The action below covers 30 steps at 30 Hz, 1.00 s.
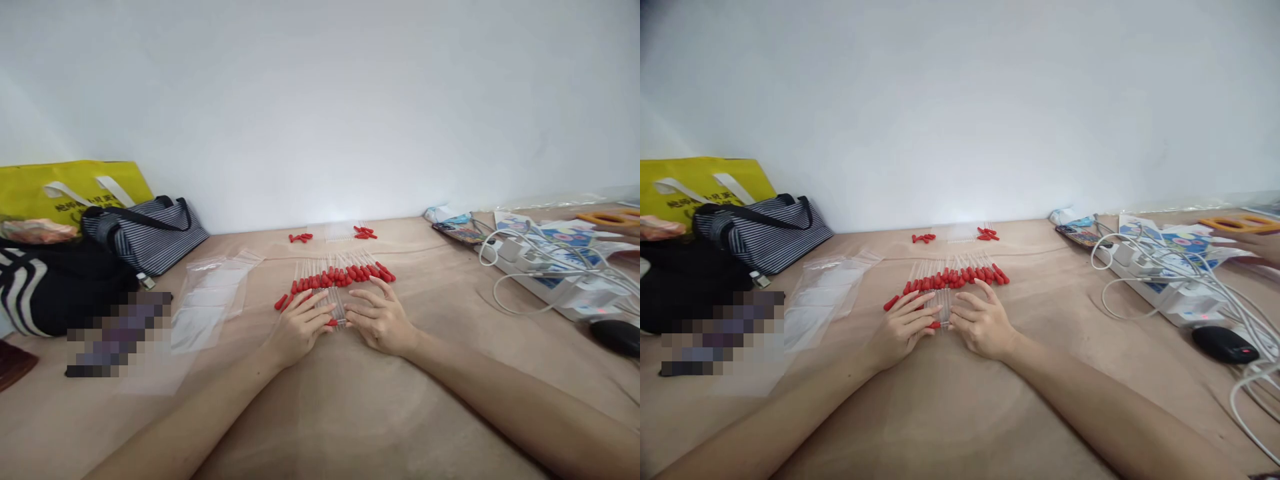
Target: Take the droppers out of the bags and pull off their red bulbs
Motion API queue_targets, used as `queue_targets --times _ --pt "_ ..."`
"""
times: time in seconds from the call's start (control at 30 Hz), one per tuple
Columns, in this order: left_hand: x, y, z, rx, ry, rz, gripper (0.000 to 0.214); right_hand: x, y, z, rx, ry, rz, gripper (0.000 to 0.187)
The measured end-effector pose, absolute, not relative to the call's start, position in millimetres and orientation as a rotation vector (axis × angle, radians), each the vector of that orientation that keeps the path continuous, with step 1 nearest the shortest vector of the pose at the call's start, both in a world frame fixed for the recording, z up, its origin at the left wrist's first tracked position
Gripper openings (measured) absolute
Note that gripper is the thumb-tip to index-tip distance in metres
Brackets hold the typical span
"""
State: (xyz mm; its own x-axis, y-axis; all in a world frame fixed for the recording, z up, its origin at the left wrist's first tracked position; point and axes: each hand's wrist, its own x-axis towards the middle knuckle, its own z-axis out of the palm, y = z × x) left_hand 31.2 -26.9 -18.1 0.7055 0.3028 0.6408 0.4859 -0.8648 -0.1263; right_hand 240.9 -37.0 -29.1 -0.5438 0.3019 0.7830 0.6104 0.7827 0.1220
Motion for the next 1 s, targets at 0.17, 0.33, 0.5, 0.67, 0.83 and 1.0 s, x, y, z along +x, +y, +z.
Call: queue_targets --times 0.17,0.33,0.5,0.67,0.83,1.0 --pt "30.6 -27.8 -17.3 -2.656 -0.617 -0.91 0.014 240.6 -38.1 -30.6 -0.702 -2.152 -0.496 0.013" --pt "30.3 -26.8 -18.8 -2.658 -0.601 -0.94 0.014 240.1 -38.7 -31.0 -0.7 -2.144 -0.491 0.013" --pt "28.8 -26.8 -20.2 -2.679 -0.614 -0.925 0.015 241.0 -40.2 -29.9 -0.699 -2.157 -0.459 0.01" --pt "28.7 -27.9 -18.8 -2.694 -0.617 -0.929 0.015 240.7 -41.3 -28.1 -0.703 -2.162 -0.419 0.011" --pt "29.3 -28.4 -17.3 -2.723 -0.617 -0.94 0.017 240.4 -41.1 -27.5 -0.704 -2.157 -0.382 0.012" --pt "29.9 -29.0 -17.0 -2.715 -0.599 -0.965 0.016 240.7 -41.1 -28.5 -0.703 -2.148 -0.367 0.01"
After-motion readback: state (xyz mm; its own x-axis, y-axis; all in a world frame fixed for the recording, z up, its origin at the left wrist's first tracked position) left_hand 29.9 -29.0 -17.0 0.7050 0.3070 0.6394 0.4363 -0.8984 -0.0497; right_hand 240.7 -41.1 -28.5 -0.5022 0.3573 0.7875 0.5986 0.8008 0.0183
